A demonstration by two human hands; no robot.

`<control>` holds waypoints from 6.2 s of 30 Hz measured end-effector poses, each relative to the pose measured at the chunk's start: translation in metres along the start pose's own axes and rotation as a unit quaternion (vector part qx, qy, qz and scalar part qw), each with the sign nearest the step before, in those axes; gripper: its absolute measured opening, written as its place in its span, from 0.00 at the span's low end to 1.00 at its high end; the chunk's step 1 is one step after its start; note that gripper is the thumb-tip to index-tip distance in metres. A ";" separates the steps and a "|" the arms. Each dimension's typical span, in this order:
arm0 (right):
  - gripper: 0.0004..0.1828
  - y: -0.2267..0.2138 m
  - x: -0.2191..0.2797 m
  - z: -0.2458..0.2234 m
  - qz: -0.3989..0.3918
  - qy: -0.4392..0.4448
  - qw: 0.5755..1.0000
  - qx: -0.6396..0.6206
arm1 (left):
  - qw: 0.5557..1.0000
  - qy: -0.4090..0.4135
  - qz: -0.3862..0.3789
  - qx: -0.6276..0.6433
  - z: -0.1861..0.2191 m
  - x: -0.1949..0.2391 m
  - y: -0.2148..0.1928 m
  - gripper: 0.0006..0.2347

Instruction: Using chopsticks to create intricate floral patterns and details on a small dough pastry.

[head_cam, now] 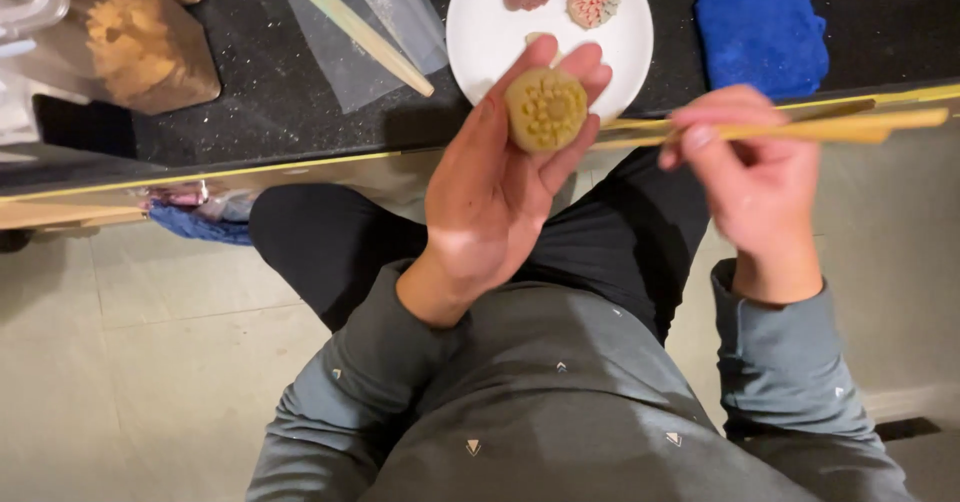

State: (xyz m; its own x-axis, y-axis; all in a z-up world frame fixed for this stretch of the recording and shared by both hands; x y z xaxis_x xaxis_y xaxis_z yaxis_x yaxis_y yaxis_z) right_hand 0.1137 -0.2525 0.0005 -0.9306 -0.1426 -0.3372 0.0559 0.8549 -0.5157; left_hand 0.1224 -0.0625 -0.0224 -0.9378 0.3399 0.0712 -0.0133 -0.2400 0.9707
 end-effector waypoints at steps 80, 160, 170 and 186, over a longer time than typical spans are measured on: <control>0.13 0.025 -0.061 0.044 -0.078 0.117 0.981 0.132 | 0.980 0.026 0.142 0.135 -0.014 -0.007 -0.093 0.12; 0.15 -0.026 0.107 -0.061 0.289 -0.088 0.949 -0.094 | 0.987 -0.049 -0.017 0.151 -0.049 0.043 -0.002 0.18; 0.16 -0.025 0.108 -0.062 0.290 -0.087 0.950 -0.077 | 0.986 -0.046 -0.018 0.160 -0.048 0.043 -0.003 0.18; 0.18 -0.024 0.111 -0.062 0.297 -0.065 0.950 -0.068 | 0.986 -0.040 -0.012 0.160 -0.046 0.043 -0.005 0.18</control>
State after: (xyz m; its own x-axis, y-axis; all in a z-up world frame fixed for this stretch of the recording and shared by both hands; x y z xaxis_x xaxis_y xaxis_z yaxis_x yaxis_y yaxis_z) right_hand -0.0131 -0.2576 0.0244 -0.6964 0.3330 -0.6357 0.5027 0.8585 -0.1010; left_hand 0.0662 -0.0890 -0.0347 -0.9081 0.4153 0.0530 0.0872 0.0638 0.9941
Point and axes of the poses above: each hand's wrist, its own x-axis away from the middle knuckle, its own y-axis out of the palm, z = x × y, the point moved 10 cm from there along -x, towards the middle knuckle, and after that the axes turned 7 degrees about x, right-handed, at the moved point
